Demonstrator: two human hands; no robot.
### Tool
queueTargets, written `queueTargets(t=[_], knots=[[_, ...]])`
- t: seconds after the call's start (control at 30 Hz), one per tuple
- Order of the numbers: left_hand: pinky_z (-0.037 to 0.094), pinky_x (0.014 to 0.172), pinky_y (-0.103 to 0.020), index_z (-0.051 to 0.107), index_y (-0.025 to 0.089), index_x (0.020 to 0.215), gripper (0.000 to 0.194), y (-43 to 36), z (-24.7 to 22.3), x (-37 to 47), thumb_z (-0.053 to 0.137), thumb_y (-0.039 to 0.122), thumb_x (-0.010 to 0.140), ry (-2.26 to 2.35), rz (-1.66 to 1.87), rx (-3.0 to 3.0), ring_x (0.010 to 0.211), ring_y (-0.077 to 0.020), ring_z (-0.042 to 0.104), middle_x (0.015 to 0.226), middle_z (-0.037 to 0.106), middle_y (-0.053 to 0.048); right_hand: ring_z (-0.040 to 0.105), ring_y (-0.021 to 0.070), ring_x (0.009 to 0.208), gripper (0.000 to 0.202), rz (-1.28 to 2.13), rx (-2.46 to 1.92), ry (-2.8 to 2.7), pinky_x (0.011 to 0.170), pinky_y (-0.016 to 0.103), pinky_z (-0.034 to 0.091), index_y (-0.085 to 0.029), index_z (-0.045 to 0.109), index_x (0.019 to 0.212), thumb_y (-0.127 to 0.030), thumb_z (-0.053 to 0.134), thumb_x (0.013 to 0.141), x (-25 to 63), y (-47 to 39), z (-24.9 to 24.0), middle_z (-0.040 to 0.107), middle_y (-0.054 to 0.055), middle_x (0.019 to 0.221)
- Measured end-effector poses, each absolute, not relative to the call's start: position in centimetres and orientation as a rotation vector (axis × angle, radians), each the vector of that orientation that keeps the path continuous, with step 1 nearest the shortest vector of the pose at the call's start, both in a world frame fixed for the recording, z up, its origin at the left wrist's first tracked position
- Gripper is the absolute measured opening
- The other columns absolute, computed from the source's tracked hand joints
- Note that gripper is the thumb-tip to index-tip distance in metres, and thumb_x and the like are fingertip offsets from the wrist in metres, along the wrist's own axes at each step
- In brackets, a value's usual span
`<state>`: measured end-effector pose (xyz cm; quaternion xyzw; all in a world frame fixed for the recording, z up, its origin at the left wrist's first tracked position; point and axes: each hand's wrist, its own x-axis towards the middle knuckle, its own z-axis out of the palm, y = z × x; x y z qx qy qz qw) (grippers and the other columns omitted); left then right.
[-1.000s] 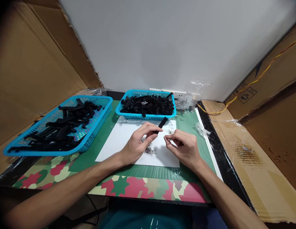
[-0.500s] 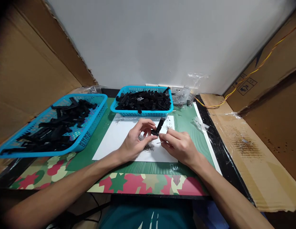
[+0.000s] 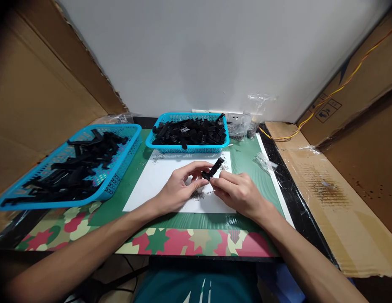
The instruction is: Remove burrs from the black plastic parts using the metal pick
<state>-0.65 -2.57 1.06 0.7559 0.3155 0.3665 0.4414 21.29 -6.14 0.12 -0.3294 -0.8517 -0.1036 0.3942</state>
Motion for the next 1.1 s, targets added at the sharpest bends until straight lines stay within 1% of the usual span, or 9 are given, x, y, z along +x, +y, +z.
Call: queueTargets(t=[0.17, 0.3, 0.43, 0.53, 0.67, 0.8, 0.9, 1.0, 1.1], knots=[[0.049, 0.076, -0.028, 0.070, 0.020, 0.131, 0.035, -2.6, 1.1, -0.7, 0.070, 0.020, 0.096, 0.762, 0.877, 1.817, 0.096, -0.0185, 0.067, 0.116, 0.077, -0.007, 0.039, 0.0089, 0.050, 0.025, -0.133, -0.829, -2.126, 0.048, 0.025, 0.031, -0.019, 0.065, 0.078, -0.012, 0.060, 0.101, 21.0, -6.2, 0.3, 0.049, -0.006, 0.059], [0.052, 0.081, -0.030, 0.070, 0.021, 0.131, 0.036, -2.3, 1.2, -0.9, 0.070, 0.021, 0.095, 0.725, 0.883, 1.811, 0.104, -0.0208, 0.068, 0.124, 0.075, -0.009, 0.036, 0.0089, 0.049, 0.026, -0.125, -0.838, -2.084, 0.048, 0.025, 0.030, -0.021, 0.062, 0.075, -0.011, 0.061, 0.100, 20.8, -6.3, 0.1, 0.046, -0.007, 0.058], [0.052, 0.078, -0.028, 0.072, 0.021, 0.129, 0.034, -2.3, 1.3, -0.9, 0.071, 0.020, 0.095, 0.716, 0.885, 1.819, 0.099, -0.0192, 0.068, 0.123, 0.075, -0.009, 0.035, 0.0091, 0.051, 0.028, -0.132, -0.838, -2.091, 0.048, 0.026, 0.029, -0.020, 0.060, 0.073, -0.011, 0.062, 0.099, 20.8, -6.3, -0.1, 0.044, -0.006, 0.058], [0.052, 0.080, -0.029, 0.072, 0.021, 0.129, 0.034, -2.4, 1.3, -0.9, 0.072, 0.021, 0.095, 0.716, 0.872, 1.816, 0.097, -0.0187, 0.067, 0.122, 0.075, -0.009, 0.035, 0.0090, 0.050, 0.026, -0.141, -0.833, -2.082, 0.049, 0.026, 0.028, -0.020, 0.061, 0.075, -0.009, 0.063, 0.098, 20.8, -6.4, -0.1, 0.044, -0.007, 0.058], [0.052, 0.081, -0.029, 0.072, 0.021, 0.130, 0.033, -2.4, 1.5, -1.0, 0.072, 0.025, 0.097, 0.685, 0.844, 1.790, 0.089, -0.0158, 0.065, 0.121, 0.074, -0.008, 0.037, 0.0084, 0.049, 0.023, -0.149, -0.815, -2.054, 0.049, 0.025, 0.030, -0.020, 0.064, 0.077, -0.009, 0.064, 0.097, 20.6, -6.6, 0.1, 0.046, -0.007, 0.056], [0.053, 0.083, -0.030, 0.070, 0.021, 0.132, 0.035, -2.5, 1.6, -1.1, 0.070, 0.027, 0.098, 0.653, 0.814, 1.733, 0.095, -0.0179, 0.067, 0.126, 0.073, -0.010, 0.037, 0.0078, 0.047, 0.024, -0.119, -0.810, -2.024, 0.048, 0.024, 0.031, -0.021, 0.064, 0.075, -0.008, 0.064, 0.095, 20.5, -6.7, 0.4, 0.047, -0.007, 0.055], [0.054, 0.085, -0.031, 0.070, 0.022, 0.131, 0.034, -2.5, 1.6, -1.0, 0.070, 0.028, 0.098, 0.640, 0.822, 1.721, 0.101, -0.0196, 0.068, 0.126, 0.073, -0.010, 0.037, 0.0076, 0.047, 0.021, -0.081, -0.807, -2.003, 0.048, 0.023, 0.032, -0.021, 0.066, 0.078, -0.008, 0.065, 0.095, 20.3, -6.7, 0.5, 0.047, -0.007, 0.055], [0.054, 0.086, -0.032, 0.071, 0.021, 0.130, 0.033, -2.5, 1.6, -1.0, 0.070, 0.028, 0.098, 0.632, 0.836, 1.722, 0.098, -0.0189, 0.067, 0.123, 0.074, -0.010, 0.037, 0.0079, 0.047, 0.021, -0.026, -0.794, -1.980, 0.048, 0.024, 0.031, -0.021, 0.065, 0.078, -0.008, 0.066, 0.094, 20.2, -6.7, 0.5, 0.046, -0.007, 0.055], [0.055, 0.084, -0.033, 0.070, 0.020, 0.132, 0.035, -2.5, 1.4, -1.1, 0.070, 0.028, 0.098, 0.630, 0.837, 1.709, 0.095, -0.0190, 0.067, 0.124, 0.074, -0.011, 0.037, 0.0082, 0.047, 0.021, 0.038, -0.793, -1.971, 0.048, 0.024, 0.031, -0.021, 0.064, 0.077, -0.009, 0.065, 0.094, 20.2, -6.6, 0.7, 0.046, -0.007, 0.055]])
